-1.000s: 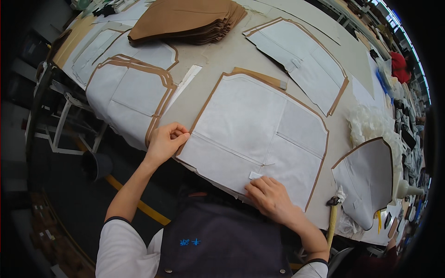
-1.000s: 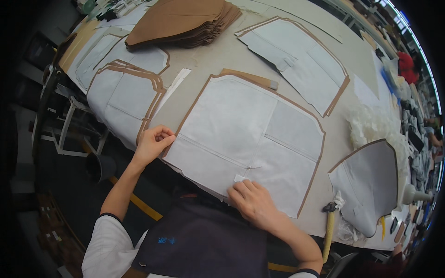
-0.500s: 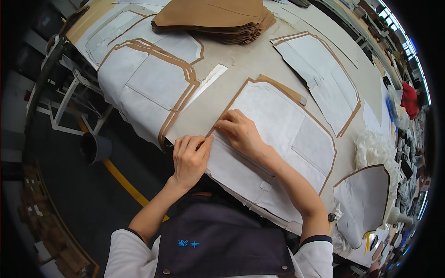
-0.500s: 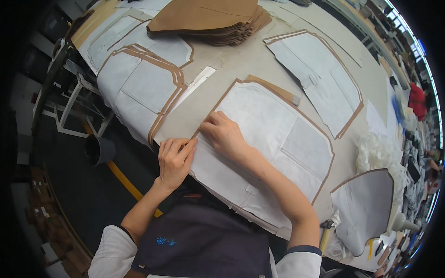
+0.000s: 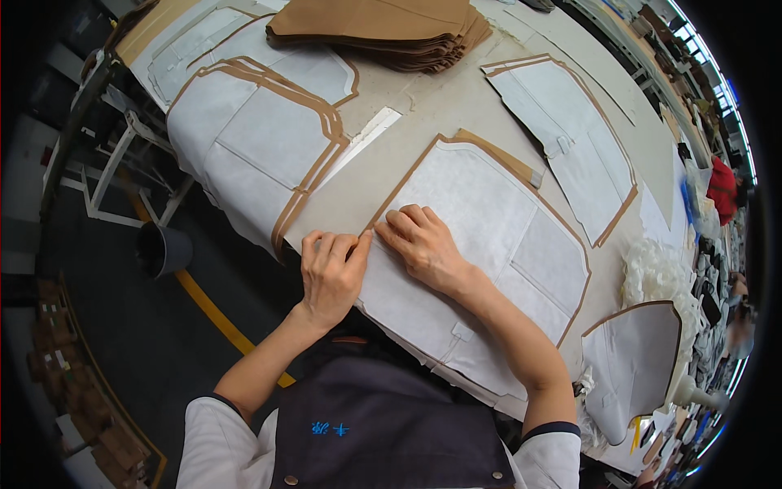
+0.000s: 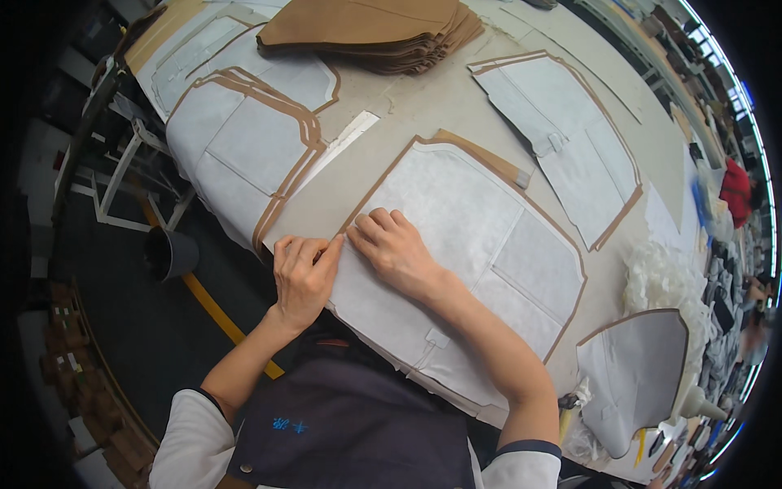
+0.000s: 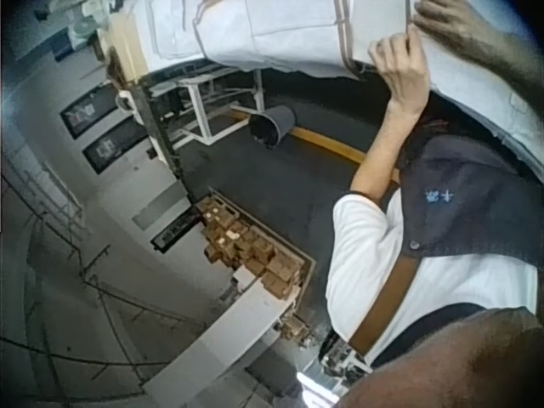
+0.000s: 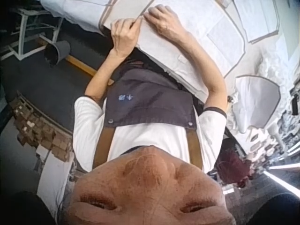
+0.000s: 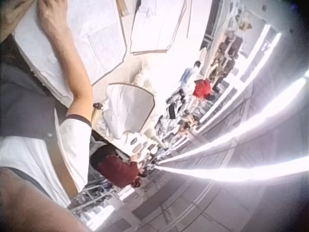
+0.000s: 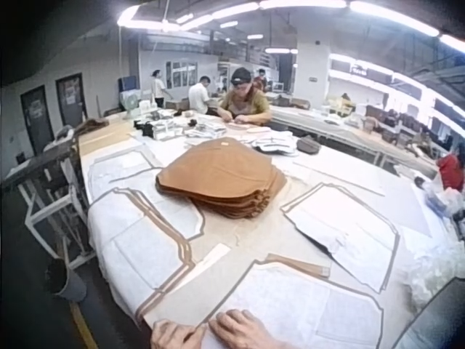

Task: Assembling leather or fabric components by folding edges and securing them using glue and a mallet.

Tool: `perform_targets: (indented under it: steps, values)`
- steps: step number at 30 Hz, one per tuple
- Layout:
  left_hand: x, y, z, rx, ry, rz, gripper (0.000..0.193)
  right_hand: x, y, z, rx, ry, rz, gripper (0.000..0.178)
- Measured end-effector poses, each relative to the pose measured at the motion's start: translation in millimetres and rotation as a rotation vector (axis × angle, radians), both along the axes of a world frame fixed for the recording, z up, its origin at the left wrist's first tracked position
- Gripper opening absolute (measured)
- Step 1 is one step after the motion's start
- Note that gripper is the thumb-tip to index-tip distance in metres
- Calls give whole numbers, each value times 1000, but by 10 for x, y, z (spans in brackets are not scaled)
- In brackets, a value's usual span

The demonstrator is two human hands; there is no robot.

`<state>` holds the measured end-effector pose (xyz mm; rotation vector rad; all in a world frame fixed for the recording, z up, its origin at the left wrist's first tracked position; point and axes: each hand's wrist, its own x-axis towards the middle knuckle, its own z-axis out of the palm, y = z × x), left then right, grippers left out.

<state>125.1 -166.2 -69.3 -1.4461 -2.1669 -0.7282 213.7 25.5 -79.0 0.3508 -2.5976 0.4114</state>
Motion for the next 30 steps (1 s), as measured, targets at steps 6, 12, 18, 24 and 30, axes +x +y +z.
perform_targets:
  steps: [6, 12, 18, 24, 30]
  values:
    - [1, 44, -15, -28, 18, 17, 20, 8, 15, -38, -9, -75, 16, 46]
    - [51, 46, -7, -39, 31, 67, 20, -11, 7, -32, -90, -63, 19, 46]
    - [50, 48, 21, -83, 45, 109, 19, -14, 24, -39, -34, -74, 69, 48]
    - [3, 64, 43, -53, 3, 113, 18, -12, 30, -33, -80, -44, 88, 45]
    - [-267, 132, 188, -89, -582, 143, 9, -49, 35, -50, -79, 55, 98, 34]
